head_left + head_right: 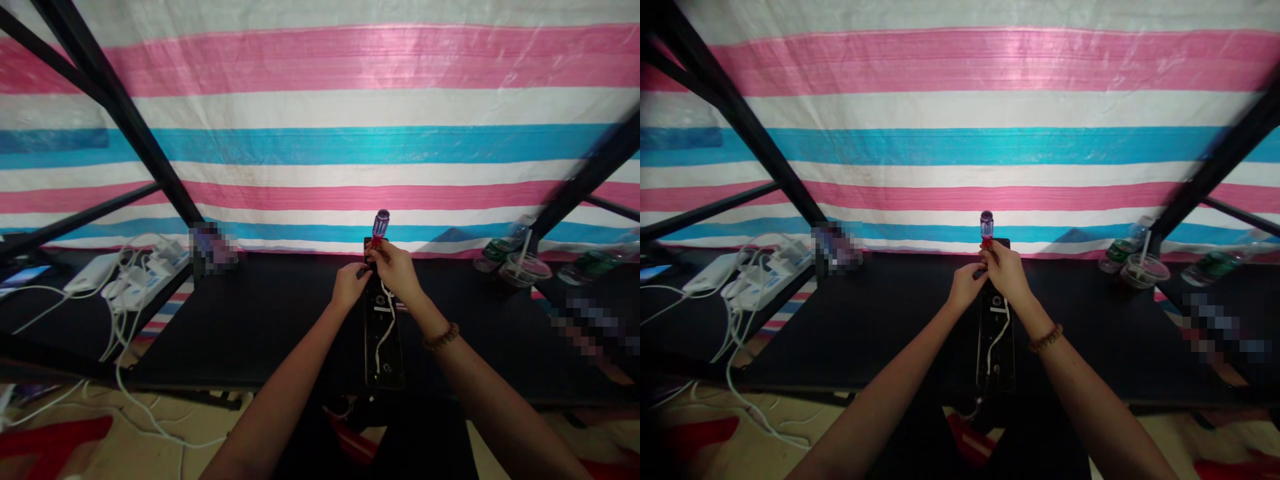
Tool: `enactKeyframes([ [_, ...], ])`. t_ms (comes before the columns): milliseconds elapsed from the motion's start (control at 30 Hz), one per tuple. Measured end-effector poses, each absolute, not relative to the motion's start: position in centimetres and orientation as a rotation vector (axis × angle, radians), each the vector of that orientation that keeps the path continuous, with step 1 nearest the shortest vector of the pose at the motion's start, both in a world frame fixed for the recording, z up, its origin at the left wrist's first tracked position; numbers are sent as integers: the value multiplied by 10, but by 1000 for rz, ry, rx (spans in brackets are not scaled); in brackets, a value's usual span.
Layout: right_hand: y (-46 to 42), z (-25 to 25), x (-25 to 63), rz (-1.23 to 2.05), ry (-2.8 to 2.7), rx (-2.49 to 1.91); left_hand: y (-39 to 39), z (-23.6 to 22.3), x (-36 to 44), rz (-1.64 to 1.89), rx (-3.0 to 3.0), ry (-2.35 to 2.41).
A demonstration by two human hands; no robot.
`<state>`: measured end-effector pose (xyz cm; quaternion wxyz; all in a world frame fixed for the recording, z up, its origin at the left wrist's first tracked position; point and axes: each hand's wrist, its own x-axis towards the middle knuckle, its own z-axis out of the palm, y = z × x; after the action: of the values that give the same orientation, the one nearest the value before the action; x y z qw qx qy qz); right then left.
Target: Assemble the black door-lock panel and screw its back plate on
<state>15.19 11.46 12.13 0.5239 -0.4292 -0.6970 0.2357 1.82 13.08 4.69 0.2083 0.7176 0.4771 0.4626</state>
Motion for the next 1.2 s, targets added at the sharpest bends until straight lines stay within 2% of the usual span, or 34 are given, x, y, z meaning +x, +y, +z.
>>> enactKeyframes([
  [267, 102, 133, 153, 588, -1594, -980, 130, 47, 20, 1336, 2009, 1304],
  [467, 88, 140, 162, 571, -1407, -904, 118, 44, -1, 1341, 1996, 1455],
  [800, 149, 151, 213, 420, -1178, -882, 73, 8, -70, 1041, 1991, 1812],
  [900, 169, 152, 217, 461, -1237, -900, 61, 13, -51, 1120, 1892, 1816],
  [1000, 183, 152, 214, 483, -1307, -959, 37, 16, -11, 1223, 1827, 1607],
  [1200, 191, 145, 207, 470, -1406, -1026, -7, -1, 37, 1108, 1772, 1393],
])
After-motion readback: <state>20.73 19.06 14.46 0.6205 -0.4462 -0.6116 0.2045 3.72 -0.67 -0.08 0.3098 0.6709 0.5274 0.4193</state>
